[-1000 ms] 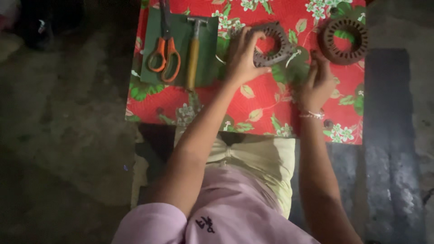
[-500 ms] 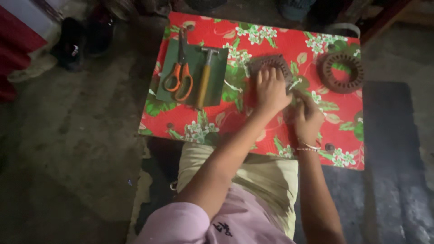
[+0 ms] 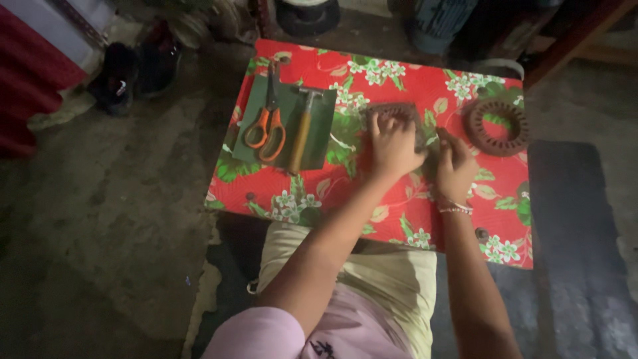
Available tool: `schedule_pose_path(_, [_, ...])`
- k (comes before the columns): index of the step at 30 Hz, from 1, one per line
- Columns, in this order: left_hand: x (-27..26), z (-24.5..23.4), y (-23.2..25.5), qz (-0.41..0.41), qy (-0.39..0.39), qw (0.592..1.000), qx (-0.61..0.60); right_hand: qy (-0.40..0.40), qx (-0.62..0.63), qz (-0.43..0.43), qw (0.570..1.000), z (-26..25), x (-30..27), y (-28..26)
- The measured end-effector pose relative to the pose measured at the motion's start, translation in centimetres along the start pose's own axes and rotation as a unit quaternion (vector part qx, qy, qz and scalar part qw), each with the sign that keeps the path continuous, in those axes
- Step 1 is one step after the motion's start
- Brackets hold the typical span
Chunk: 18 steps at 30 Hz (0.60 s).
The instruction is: The person manipulates motor stators by hand on a floral-patterned table, picking them up to inspect the internal slots and using a hammer to tap components into place within the stator core.
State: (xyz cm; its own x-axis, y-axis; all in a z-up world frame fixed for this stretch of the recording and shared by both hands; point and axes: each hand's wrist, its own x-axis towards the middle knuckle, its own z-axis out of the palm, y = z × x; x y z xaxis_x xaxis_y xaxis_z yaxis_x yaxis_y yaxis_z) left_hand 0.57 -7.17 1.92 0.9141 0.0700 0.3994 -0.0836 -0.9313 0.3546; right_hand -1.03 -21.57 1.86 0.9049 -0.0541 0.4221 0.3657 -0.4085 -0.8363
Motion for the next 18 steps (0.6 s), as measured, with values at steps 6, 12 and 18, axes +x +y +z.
schedule_pose_path(6, [0.7,-2.4,-0.4,0.001,-0.117,0.993,-0.019,-0.031,-0.022,-0.01,0.999,0.0,0.8,-0.1])
schedule_pose_path(12, [0.1,-1.2,-4.6,0.059,-0.105,0.987,-0.107,-0.104,-0.15,-0.047,0.982,-0.4,0.9,-2.1])
schedule_pose_path(18, [-0.6,1.2,-6.5,0.095,-0.058,0.982,-0.154,-0.108,-0.202,-0.11,0.967,0.3,-0.1,-2.3])
